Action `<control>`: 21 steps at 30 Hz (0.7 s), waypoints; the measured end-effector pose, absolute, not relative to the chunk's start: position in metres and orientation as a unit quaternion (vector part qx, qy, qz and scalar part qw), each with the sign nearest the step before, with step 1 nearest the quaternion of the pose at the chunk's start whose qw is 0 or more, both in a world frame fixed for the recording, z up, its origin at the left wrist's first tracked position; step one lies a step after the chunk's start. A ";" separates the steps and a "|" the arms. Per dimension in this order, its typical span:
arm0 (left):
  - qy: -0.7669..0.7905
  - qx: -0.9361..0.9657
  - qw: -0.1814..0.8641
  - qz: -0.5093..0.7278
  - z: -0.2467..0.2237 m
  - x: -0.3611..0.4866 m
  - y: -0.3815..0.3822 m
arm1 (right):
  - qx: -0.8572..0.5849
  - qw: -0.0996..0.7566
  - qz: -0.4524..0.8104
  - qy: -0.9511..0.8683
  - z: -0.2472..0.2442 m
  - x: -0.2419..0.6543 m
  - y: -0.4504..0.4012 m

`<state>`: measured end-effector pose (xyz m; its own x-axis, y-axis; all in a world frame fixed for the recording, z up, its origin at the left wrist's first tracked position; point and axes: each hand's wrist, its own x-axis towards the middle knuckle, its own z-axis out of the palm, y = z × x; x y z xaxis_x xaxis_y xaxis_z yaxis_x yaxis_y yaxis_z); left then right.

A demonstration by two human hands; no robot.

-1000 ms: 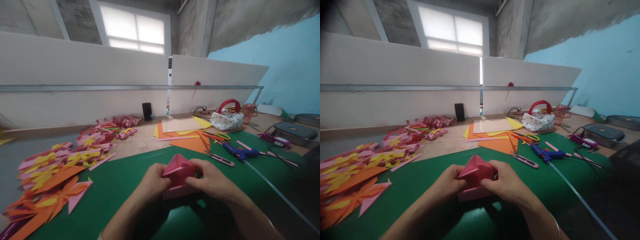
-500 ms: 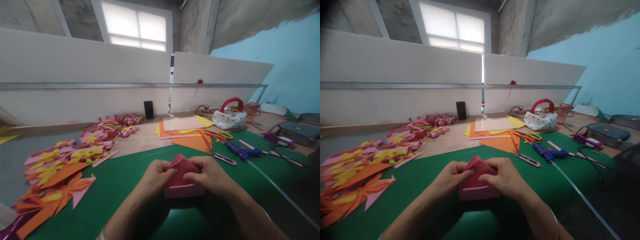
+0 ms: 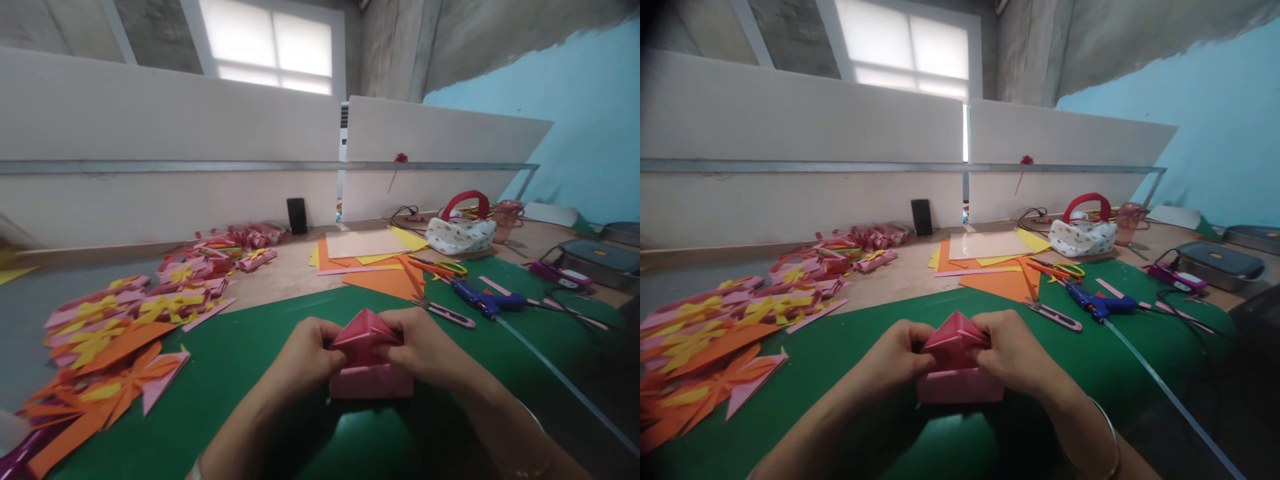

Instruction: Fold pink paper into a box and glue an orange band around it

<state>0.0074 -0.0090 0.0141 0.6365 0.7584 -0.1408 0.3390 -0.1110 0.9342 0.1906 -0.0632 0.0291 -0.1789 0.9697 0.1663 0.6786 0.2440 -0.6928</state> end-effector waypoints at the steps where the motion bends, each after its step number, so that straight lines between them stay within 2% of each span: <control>1: 0.384 0.713 0.552 0.198 0.015 0.008 -0.009 | -0.563 0.305 0.242 -0.729 0.030 0.190 -0.063; 6: 0.353 0.636 0.628 0.277 0.022 0.010 -0.010 | -0.528 0.310 0.232 -0.755 0.037 0.190 -0.065; 11: 0.305 0.569 0.707 0.289 0.022 0.011 -0.013 | -0.472 0.320 0.242 -0.785 0.038 0.193 -0.068; 21: 0.384 0.571 0.676 0.264 0.009 0.017 -0.007 | -0.412 0.240 0.287 -0.831 0.037 0.205 -0.060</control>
